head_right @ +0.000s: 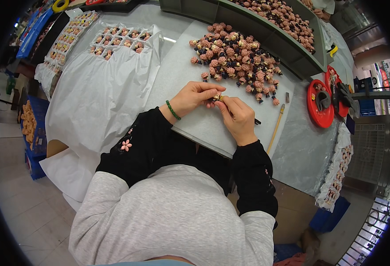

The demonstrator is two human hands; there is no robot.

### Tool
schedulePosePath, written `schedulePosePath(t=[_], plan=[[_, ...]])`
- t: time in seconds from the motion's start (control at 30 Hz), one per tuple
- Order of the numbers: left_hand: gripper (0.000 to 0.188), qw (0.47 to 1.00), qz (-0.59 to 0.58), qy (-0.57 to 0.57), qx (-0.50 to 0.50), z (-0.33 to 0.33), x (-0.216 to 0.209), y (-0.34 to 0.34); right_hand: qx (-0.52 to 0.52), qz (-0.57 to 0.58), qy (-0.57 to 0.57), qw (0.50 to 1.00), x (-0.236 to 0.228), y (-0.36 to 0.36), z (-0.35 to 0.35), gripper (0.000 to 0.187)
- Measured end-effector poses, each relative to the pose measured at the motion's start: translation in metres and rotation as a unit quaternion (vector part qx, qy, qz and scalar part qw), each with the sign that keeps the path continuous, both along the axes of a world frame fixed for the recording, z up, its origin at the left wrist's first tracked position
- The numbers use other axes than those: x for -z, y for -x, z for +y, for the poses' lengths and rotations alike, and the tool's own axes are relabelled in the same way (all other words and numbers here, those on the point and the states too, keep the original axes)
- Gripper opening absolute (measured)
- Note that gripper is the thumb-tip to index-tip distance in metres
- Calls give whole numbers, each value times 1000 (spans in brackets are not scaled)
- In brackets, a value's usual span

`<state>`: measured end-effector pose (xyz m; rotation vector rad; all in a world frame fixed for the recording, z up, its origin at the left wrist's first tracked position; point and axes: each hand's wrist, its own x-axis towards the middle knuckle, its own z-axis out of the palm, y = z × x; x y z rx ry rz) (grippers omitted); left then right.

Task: The person assembles small figurines by attaching components onto them by hand, periodically smoothing protective paper over a packed tray, and then stands up from the workbench.

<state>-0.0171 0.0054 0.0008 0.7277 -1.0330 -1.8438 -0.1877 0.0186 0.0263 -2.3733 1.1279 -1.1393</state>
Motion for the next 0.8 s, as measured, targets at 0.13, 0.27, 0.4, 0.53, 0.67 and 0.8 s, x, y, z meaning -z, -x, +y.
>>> schedulePosePath(t=[0.13,0.27,0.4,0.53,0.67,0.8], plan=[[26,1000,-3,3,-1,0,1,0,-3,2,-12,1000,-1,1,-1,10],[26,1000,-10,12,-2,0,0,1,-7,-6,-22,1000,1,2,-1,9],[25,1000,-13,10,0,0,1,1,-9,-13,-32,999,1,3,-1,9],[25,1000,-17,14,3,0,1,0,-11,-19,-39,999,1,2,-1,9],[25,1000,-15,17,3,0,1,0,-10,-20,-41,999,-1,2,0,8],[25,1000,-5,11,0,0,1,0,-3,-23,-26,999,1,1,0,8]])
